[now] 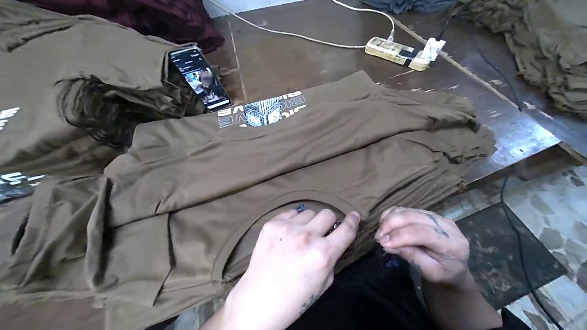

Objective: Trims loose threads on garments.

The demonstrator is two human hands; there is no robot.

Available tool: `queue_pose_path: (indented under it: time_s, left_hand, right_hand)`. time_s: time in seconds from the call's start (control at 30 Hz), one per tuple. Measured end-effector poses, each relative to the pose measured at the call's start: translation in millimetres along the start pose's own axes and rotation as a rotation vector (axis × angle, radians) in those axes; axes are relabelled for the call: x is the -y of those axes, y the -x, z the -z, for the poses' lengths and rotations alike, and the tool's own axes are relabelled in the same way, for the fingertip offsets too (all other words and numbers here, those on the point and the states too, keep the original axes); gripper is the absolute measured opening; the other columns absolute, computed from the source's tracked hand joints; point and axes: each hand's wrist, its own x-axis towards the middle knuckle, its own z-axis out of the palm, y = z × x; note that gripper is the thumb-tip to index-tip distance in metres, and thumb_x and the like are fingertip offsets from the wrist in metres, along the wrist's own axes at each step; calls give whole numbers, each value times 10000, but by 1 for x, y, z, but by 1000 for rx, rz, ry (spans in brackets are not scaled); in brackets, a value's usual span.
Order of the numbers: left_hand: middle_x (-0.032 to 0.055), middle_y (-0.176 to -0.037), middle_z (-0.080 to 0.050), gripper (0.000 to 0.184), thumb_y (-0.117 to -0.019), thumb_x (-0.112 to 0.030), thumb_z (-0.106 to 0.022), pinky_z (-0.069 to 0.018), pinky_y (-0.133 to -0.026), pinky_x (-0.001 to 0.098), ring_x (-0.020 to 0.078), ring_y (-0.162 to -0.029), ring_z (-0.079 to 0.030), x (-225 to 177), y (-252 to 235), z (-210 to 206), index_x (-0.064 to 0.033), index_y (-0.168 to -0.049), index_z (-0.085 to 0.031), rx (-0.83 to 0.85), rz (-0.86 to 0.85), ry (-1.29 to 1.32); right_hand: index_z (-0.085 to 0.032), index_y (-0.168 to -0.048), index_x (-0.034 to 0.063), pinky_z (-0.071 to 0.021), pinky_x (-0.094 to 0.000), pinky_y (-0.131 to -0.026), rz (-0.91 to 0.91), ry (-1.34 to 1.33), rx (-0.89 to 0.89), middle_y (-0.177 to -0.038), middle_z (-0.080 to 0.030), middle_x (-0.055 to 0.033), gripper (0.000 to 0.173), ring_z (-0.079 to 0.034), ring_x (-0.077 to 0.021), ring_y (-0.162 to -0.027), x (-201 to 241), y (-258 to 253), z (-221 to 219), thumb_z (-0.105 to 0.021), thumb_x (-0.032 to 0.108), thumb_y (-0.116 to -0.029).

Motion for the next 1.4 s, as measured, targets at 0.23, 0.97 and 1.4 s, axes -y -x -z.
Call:
queue_pose_path:
  time_s: [0.23, 0.97, 1.4]
  left_hand:
    - [36, -848, -695, 360, -975, -124, -505, -446, -512, 353, 215, -649, -631, -2, -2, -6, -194, -1252, -724, -34, 32, -26]
    - [56, -872, -692, 125, -913, -176, -724, -558, -702, 242, 98, -785, -659, -8, 12, -65, -51, -920, -715, -264, 316, 654]
    - [-43, -785, -716, 246, -1094, -228, -456, -565, -526, 180, 13, -621, -670, -12, 15, -61, -51, -1008, -604, -325, 582, 878]
  right_hand:
    - [-662, -1002, 79, -600, -257, -850, 7, -56, 38, -970, -712, -47, 135, -706, -114, -944, 7, -3, -6, -592, 184, -1050]
    - [-666, -1302, 151, -555, -404, -829, -87, 222, 823, -1151, -649, -150, 385, -651, -258, -1019, -54, -73, 20, -530, 228, -950]
    - [-699, -877, 65, -489, -310, -571, 198, 498, 484, -765, -649, -73, 221, -626, -183, -667, -48, -71, 18, -598, 229, -985]
